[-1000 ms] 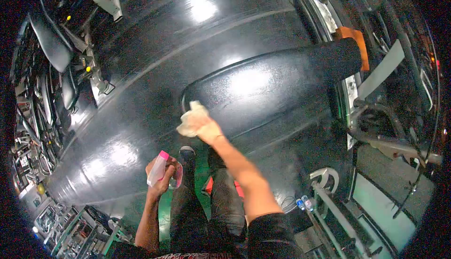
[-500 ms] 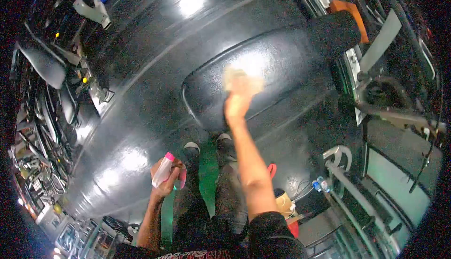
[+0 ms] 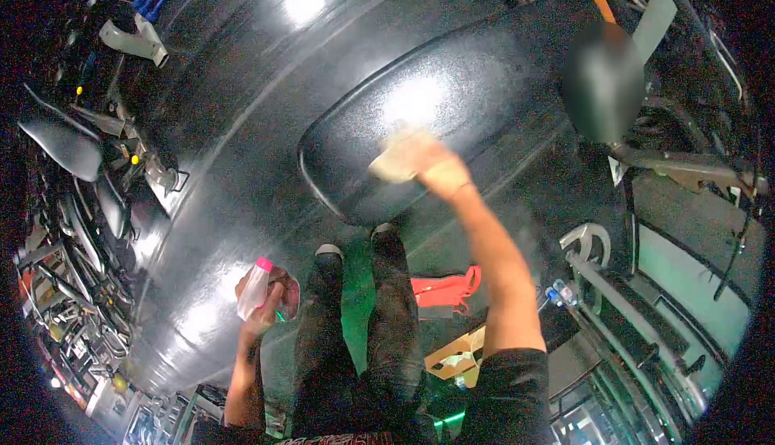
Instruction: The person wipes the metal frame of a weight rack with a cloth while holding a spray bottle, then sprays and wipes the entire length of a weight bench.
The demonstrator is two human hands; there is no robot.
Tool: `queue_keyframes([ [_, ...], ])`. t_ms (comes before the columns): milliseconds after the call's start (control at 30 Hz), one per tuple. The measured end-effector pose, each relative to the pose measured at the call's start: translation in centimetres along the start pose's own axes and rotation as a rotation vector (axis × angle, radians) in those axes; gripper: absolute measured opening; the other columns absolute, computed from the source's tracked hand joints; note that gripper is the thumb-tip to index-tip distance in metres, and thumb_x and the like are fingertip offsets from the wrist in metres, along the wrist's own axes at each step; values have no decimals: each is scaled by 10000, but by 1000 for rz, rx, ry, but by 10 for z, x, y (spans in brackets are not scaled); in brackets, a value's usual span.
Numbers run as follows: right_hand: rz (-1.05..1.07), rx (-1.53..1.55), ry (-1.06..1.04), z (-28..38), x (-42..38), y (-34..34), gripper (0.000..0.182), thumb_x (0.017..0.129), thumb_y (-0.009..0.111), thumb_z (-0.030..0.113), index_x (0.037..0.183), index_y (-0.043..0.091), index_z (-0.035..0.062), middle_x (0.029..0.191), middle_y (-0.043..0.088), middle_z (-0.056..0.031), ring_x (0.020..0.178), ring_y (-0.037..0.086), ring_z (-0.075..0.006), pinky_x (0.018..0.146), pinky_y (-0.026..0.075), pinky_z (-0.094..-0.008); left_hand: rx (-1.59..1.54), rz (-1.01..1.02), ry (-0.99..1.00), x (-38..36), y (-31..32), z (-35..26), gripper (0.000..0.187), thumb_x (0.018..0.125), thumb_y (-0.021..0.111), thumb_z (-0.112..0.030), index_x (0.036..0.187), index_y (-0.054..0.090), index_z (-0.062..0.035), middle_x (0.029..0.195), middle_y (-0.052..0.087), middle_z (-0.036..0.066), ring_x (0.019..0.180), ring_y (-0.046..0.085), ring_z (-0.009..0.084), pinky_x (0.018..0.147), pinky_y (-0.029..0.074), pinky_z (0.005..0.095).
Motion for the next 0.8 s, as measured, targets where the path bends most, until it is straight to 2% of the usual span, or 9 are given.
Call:
queue_keyframes([
  [33,-226,-157,1,-45,-7,-18,369,849,451,140,1205,544,107,1285,508,-123,1203,458,-266,1054,341,-358,-28,-3,-64,1,2,5,104,818,586,-49,898,591,17,727,635,71,559,566,110,525,445,248],
  [67,-426,439,359,-111,-27,-28,347,871,436,137,1199,545,103,1252,529,-134,1181,473,-276,1035,356,-357,-56,-6,-131,0,5,10,106,815,578,-41,902,590,18,725,635,75,567,574,116,533,448,252],
  [167,-735,644,901,-263,-84,43,353,886,462,143,1221,522,50,1229,537,-197,1184,474,-334,1019,347,-392,-148,-46,-142,-3,12,22,118,805,576,-40,906,594,17,724,635,84,571,586,130,541,453,257],
  [233,-996,398,763,-227,-77,34,392,861,485,80,1249,497,28,1253,513,-227,1206,451,-369,1042,326,-403,-200,-58,-182,0,17,18,124,800,579,-43,907,596,18,721,635,88,575,591,135,545,456,259],
  [333,-650,21,602,-63,-28,-18,488,791,484,11,1279,472,4,1316,471,-216,1234,420,-376,1078,279,-432,-215,-64,-194,5,20,21,138,795,588,-55,910,597,21,718,634,96,581,597,139,549,461,260],
  [433,-609,614,519,68,-21,61,456,837,456,65,1290,471,17,1277,501,-202,1202,446,-377,1041,328,-442,-105,-34,-145,19,19,-1,146,794,599,-66,908,599,24,718,632,99,589,600,139,553,464,261],
  [467,-329,826,549,109,-13,87,430,836,476,88,1262,499,29,1269,518,-185,1197,467,-336,1034,343,-423,-32,-9,-121,24,19,-12,145,793,604,-70,903,600,24,719,629,99,596,602,139,557,465,262],
  [567,41,195,14,239,-6,135,416,859,427,154,1256,506,56,1377,445,-103,1313,355,-209,1091,267,-332,-181,-12,-226,20,18,-8,145,791,618,-82,897,608,18,725,627,97,593,602,141,559,467,266],
  [800,18,-287,-558,150,-80,150,461,850,431,231,1296,460,114,1363,452,-48,1283,385,-169,1109,260,-331,-122,-53,-164,-1,6,21,154,807,610,-82,919,615,23,784,630,106,664,618,178,598,488,291],
])
Point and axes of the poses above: each hand's wrist, its own x-axis towards the middle knuckle, its own y-axis out of the palm, z = x × y, the point moved 10 cm from there along x, towards the middle knuckle
